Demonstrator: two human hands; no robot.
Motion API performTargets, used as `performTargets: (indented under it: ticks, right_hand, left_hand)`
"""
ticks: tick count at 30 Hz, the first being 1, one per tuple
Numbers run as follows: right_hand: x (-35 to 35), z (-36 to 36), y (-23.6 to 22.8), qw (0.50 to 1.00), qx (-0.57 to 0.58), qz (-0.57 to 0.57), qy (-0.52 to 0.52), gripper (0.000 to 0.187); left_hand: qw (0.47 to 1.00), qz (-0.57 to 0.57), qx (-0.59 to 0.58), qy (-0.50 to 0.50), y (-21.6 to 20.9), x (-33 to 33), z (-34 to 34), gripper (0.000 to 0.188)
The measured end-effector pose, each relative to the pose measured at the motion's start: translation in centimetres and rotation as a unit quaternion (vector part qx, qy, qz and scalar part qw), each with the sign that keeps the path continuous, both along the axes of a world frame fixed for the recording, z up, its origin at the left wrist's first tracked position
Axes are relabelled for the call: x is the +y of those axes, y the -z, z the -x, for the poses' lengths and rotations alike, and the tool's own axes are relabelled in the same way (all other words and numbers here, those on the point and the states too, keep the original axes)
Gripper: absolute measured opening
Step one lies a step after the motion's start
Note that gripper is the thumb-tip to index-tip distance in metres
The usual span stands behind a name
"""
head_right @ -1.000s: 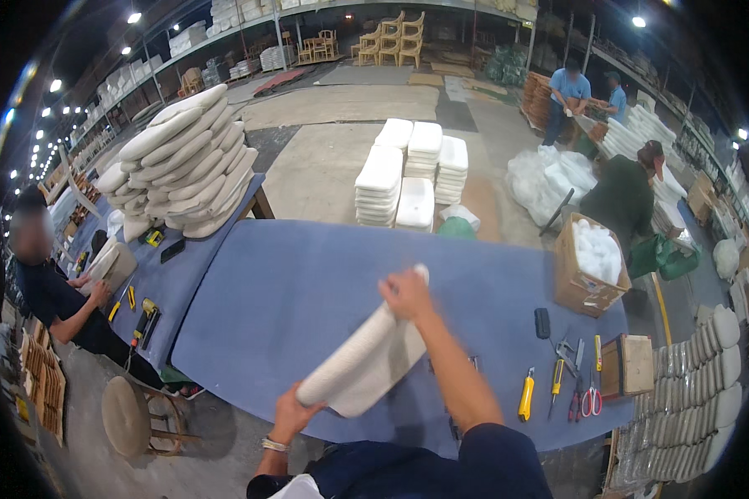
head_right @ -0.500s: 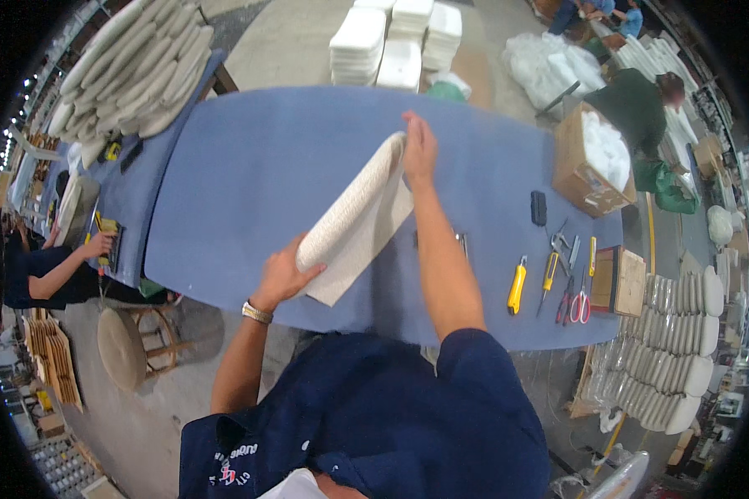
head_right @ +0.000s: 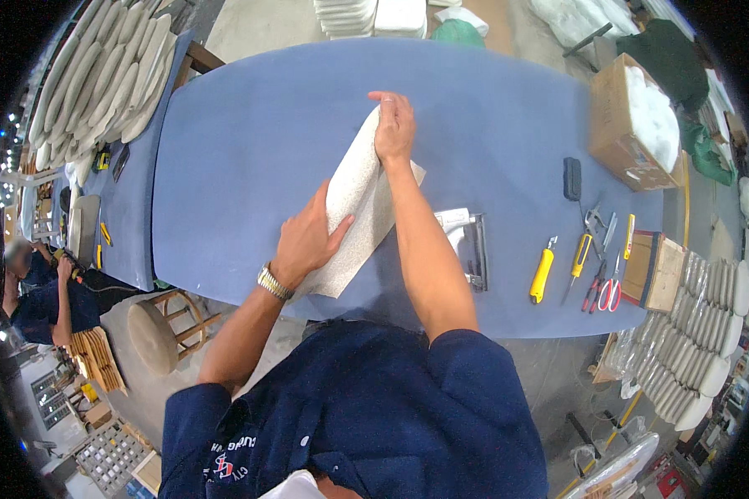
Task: The person assembles cushion covers by inserting foam inserts, trimming excess fabric with a utility knife, and stapling the edges closed. The person repeats this process for multiple cushions on a blue work table in a workshop.
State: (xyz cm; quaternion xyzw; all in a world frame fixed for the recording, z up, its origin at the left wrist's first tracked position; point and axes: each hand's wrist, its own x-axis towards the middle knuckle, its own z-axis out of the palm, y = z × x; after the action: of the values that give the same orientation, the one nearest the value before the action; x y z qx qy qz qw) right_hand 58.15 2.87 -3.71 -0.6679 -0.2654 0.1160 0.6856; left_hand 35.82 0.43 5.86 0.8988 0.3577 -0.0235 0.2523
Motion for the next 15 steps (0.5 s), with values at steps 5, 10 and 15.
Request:
performTargets:
  ticks: [5, 10, 15]
  right_hand:
    - [0.5, -1.0, 1.1, 0.998, -0.066, -0.017, 0.000, 0.038]
    - [0.0, -0.3, 0.7, 0.997, -0.058, 0.042, -0.040, 0.039]
    - [-11.4, 6.5, 2.2, 0.975, 0.017, 0.176, -0.137, 0.040]
  left_hand:
    - [1.000, -0.001, 0.009, 0.024, 0.0, 2.8, -6.6, 0.075]
    - [0.998, 0.025, -0.058, 0.000, -0.1, 5.6, -4.9, 0.081]
    - [0.989, 0.087, -0.097, -0.076, 2.0, 6.0, 8.7, 0.079]
